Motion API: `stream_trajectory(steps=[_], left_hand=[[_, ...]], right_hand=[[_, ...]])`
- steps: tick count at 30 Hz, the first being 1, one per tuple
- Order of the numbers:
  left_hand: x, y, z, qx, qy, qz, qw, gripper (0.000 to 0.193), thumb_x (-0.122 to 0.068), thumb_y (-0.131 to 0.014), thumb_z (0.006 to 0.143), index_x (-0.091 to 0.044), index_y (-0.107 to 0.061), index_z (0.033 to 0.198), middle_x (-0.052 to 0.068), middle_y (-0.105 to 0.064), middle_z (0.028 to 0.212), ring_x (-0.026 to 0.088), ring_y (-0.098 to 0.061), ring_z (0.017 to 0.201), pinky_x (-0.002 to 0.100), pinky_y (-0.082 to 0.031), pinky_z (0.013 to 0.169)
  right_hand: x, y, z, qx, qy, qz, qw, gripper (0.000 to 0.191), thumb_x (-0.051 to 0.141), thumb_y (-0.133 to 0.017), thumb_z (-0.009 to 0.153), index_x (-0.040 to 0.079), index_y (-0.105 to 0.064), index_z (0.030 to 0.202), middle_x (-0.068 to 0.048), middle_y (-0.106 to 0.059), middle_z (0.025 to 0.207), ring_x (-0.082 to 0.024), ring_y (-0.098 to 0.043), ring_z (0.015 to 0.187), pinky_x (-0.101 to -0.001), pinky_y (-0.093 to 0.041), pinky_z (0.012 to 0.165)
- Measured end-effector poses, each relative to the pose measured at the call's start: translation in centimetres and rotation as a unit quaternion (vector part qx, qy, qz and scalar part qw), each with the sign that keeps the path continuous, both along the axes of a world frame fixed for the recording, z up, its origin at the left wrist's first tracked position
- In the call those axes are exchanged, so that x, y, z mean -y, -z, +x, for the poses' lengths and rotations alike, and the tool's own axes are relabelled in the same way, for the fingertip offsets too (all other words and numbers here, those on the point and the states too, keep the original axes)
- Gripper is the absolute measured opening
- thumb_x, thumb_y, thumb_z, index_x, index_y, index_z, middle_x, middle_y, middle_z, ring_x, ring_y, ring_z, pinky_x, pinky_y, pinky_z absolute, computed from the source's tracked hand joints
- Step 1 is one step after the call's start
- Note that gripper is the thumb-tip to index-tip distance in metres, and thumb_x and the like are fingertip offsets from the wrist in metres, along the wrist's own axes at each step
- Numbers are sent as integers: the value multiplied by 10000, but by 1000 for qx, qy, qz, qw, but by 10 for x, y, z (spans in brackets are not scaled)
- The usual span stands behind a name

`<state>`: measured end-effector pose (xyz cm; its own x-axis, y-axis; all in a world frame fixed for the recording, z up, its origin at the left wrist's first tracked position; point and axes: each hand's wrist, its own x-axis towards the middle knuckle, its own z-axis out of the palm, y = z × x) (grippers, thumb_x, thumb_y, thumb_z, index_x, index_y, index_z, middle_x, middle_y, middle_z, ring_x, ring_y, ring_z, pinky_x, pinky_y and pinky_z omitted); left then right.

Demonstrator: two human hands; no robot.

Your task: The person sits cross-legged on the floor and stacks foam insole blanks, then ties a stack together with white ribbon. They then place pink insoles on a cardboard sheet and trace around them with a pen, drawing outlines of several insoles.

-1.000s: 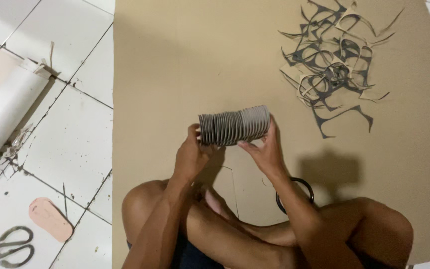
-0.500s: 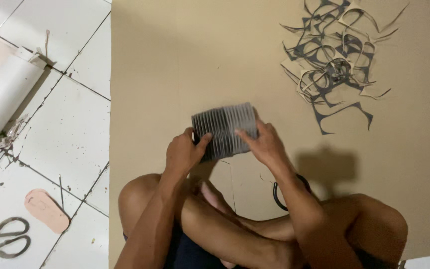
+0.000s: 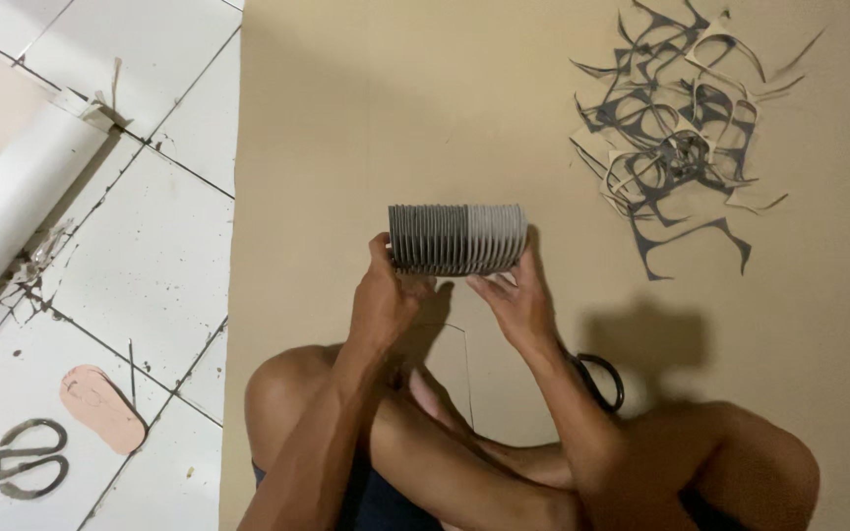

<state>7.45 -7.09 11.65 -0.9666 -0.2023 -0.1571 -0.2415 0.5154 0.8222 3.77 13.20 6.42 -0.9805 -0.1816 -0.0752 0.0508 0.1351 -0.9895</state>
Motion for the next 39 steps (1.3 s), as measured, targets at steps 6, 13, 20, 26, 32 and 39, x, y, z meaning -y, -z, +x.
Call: stream_trajectory(steps=[6,13,20,26,32,39], left_hand=[[-7,-9,7,-131,20,-9,991,730,-203,-803,793,64,-414,1350,283,-706,1073,438,-691,1002,478,-541,823],[-2,8,0,93,11,-129,987,606,-534,-642,956,65,-683,1032,292,-709,974,441,-692,928,499,-544,815],[29,-20,11,-116,-117,209,964,662,-418,-614,925,16,-511,1413,263,-577,1272,334,-562,1209,393,-477,998],[109,-66,21,-30,-162,419,893,875,-317,-700,815,-35,-350,1566,230,-554,1466,327,-526,1370,396,-405,1113],[195,-59,23,-44,-208,371,904,856,-290,-693,801,-46,-368,1554,194,-564,1439,321,-549,1343,426,-433,1103],[242,-17,28,22,-177,421,889,837,-396,-640,801,-51,-439,1537,189,-573,1462,338,-513,1383,504,-400,1128]], right_hand=[[-4,-19,-1,-13,8,72,997,1006,255,-773,794,74,-144,1558,-180,-372,1518,-283,-499,1317,-479,-532,933],[-17,1,-14,110,-56,356,926,736,665,-528,951,40,-636,1323,-264,-632,1286,-362,-589,1217,-500,-473,1045],[22,35,-11,265,6,-163,950,734,589,-466,1013,79,-328,1523,-132,-414,1599,-235,-397,1459,-456,-294,1207],[172,24,10,313,-99,-302,895,604,441,-480,1022,61,-471,1492,-97,-522,1504,-234,-515,1332,-436,-413,1136],[271,5,2,300,-161,-248,907,546,422,-489,1020,58,-544,1422,-74,-610,1387,-210,-568,1256,-364,-446,1081],[292,15,-1,156,-227,165,947,734,509,-392,1163,-197,-582,1220,-347,-646,1214,-457,-594,1147,-511,-522,1008]])
